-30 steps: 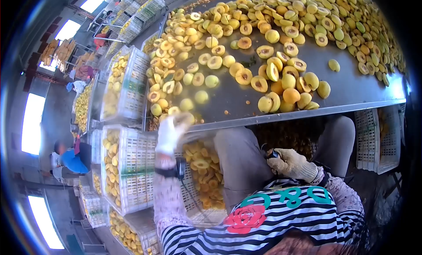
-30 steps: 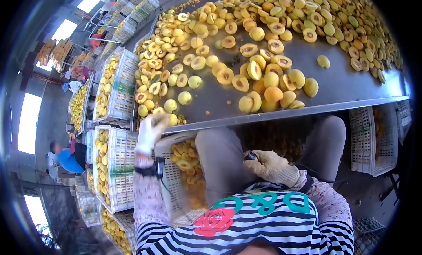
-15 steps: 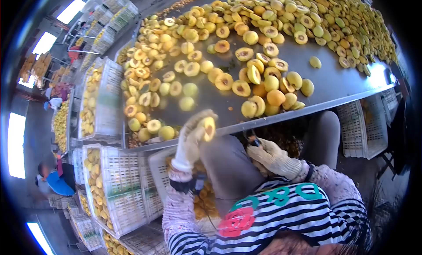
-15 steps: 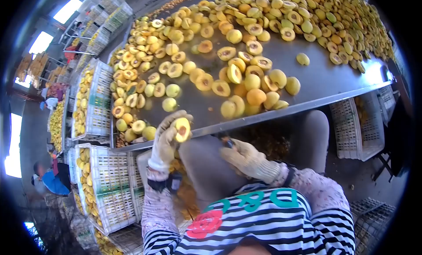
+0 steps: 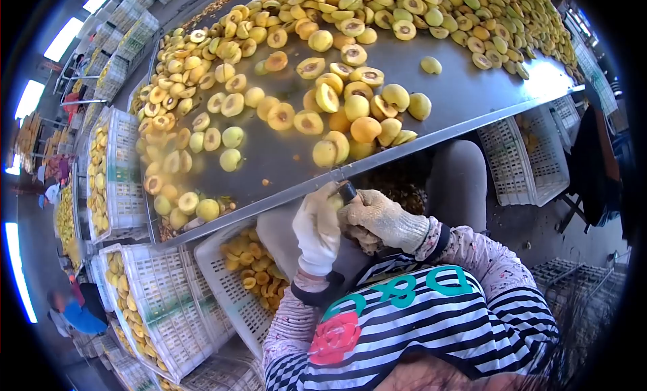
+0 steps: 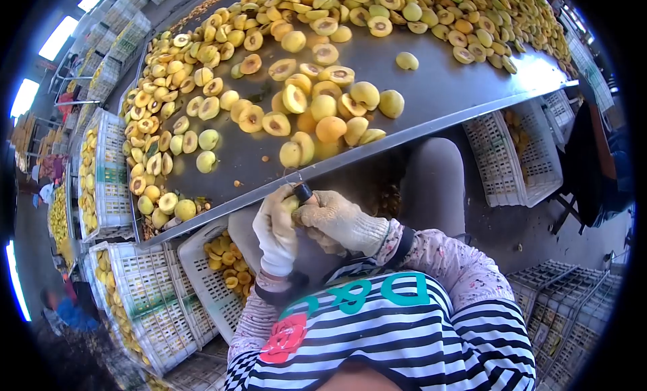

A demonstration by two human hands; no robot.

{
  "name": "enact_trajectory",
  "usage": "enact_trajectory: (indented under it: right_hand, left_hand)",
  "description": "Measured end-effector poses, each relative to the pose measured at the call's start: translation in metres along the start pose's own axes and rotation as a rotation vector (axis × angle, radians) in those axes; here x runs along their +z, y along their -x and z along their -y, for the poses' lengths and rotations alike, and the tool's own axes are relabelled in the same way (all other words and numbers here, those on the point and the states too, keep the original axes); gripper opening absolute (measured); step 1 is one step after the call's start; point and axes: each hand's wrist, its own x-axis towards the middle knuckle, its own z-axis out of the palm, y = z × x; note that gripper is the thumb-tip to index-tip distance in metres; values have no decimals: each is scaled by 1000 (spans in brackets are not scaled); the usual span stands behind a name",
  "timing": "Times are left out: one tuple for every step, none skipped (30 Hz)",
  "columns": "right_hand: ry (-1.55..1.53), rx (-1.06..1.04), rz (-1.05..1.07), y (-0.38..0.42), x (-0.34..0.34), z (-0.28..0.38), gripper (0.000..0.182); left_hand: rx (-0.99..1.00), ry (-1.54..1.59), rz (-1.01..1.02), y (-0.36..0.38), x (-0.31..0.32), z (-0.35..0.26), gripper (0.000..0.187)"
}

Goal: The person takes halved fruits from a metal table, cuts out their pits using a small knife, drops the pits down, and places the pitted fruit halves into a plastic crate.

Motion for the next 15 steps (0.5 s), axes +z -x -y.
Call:
enact_trajectory:
  right_hand:
    - [71,9,-42,4,-2,0,18]
    - [245,-10,-137,10,0,2,19]
    - [420,-30,-224,18,3,4,21]
    - [597,-54,-305,23,5,3,24]
    - [607,-144,-223,26,-11,-7,29]
    - [587,-120,-173,26,-24,-19,36]
    - [686,-100,-203,31,-19,-16,40]
    - [782,-77,-239,37,-13,-14,44]
    - [805,-86,-140,36,-10,-15,50]
    - [798,-95,-74,41,-2,-2,50]
    - [805,-62,-103,36,0,-2,49]
    - [812,-30,-131,32,0,-2,48]
    - [803,-42,-118,30,0,0,49]
    - [791,-47,-100,29,0,0,49]
    - [777,-49,-82,29,0,-1,49]
  left_hand:
    - [-161,152,31,2,5,-1,44]
    - [-284,354,15,2,8,0,49]
    - [-404,551,-9,2,7,3,54]
    - [-518,748,-38,2,4,7,59]
    - [-604,845,59,0,-8,15,72]
    - [-581,825,67,2,-10,19,72]
    - [-567,808,81,1,-9,12,71]
    - [-559,792,99,1,-5,4,70]
    - [-536,653,47,2,5,-6,70]
    - [-467,592,40,3,12,-7,70]
    - [-394,529,34,4,17,-5,69]
    - [-320,467,26,4,19,-4,69]
    - [-350,489,16,3,17,-5,67]
    - [-332,456,-11,5,19,-7,66]
    - [-317,421,-37,6,21,-9,65]
